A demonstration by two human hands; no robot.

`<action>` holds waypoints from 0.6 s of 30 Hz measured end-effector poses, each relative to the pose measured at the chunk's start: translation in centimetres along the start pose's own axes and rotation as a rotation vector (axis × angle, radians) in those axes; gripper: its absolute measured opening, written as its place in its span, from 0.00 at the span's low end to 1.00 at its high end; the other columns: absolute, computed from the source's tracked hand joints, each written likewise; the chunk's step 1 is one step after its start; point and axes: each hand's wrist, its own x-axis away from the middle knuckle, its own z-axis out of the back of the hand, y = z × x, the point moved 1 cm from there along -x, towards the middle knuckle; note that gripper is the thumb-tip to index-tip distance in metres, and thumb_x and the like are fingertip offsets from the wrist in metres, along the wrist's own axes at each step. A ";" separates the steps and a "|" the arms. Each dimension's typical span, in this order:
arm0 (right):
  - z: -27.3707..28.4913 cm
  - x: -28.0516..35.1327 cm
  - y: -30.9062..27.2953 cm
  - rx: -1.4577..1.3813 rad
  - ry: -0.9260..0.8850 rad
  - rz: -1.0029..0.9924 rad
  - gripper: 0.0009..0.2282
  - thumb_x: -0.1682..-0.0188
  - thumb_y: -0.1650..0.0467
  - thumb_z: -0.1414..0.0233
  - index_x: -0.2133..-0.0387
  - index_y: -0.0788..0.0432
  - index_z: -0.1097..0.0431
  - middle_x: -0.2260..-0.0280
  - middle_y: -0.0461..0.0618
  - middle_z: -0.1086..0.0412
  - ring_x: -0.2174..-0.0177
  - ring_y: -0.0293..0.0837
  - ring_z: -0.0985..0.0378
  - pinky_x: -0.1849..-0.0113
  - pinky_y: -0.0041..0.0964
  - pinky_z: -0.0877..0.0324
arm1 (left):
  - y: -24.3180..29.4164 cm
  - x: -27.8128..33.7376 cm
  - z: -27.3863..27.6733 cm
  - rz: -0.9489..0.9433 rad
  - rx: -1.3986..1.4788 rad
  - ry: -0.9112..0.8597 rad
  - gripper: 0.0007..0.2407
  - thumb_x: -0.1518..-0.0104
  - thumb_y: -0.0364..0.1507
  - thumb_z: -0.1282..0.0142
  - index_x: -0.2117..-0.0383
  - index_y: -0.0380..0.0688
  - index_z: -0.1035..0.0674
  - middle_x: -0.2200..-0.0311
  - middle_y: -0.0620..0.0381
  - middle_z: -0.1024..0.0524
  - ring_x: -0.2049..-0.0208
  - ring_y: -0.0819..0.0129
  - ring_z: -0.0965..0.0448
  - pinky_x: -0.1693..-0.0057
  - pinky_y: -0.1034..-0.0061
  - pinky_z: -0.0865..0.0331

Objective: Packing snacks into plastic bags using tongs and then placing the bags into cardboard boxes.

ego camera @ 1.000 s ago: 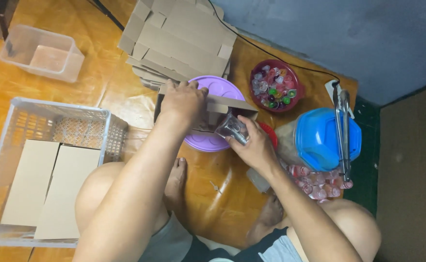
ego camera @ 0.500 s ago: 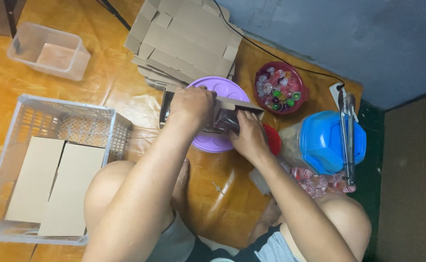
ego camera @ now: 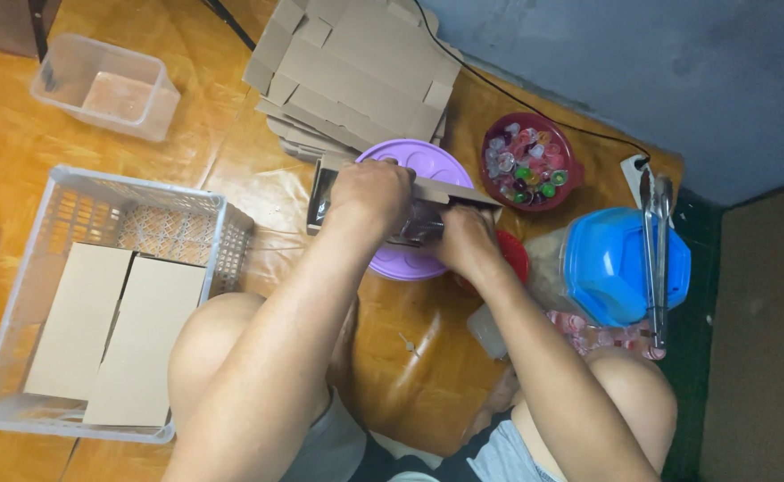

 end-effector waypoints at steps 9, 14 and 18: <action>3.7 1.4 -4.1 -0.163 -0.079 -0.046 0.19 0.62 0.65 0.36 0.63 0.70 0.22 0.63 0.69 0.26 0.55 0.66 0.23 0.52 0.54 0.28 | 0.4 0.5 0.7 0.009 0.029 -0.012 0.11 0.44 0.25 0.44 0.56 0.39 0.16 0.56 0.45 0.18 0.53 0.44 0.18 0.47 0.48 0.28; 0.3 -0.3 -1.1 -0.090 -0.026 -0.032 0.20 0.62 0.65 0.35 0.65 0.73 0.22 0.67 0.71 0.26 0.60 0.66 0.20 0.56 0.53 0.25 | 0.4 0.6 0.9 0.021 0.053 -0.022 0.12 0.43 0.26 0.45 0.56 0.40 0.16 0.55 0.45 0.18 0.52 0.44 0.19 0.47 0.47 0.28; -1.3 -1.0 0.0 -0.002 0.081 0.069 0.19 0.63 0.64 0.34 0.70 0.73 0.21 0.73 0.68 0.25 0.66 0.62 0.18 0.61 0.51 0.22 | 0.6 1.4 1.6 0.031 0.056 -0.022 0.12 0.42 0.25 0.48 0.55 0.41 0.16 0.55 0.45 0.18 0.52 0.45 0.19 0.48 0.50 0.27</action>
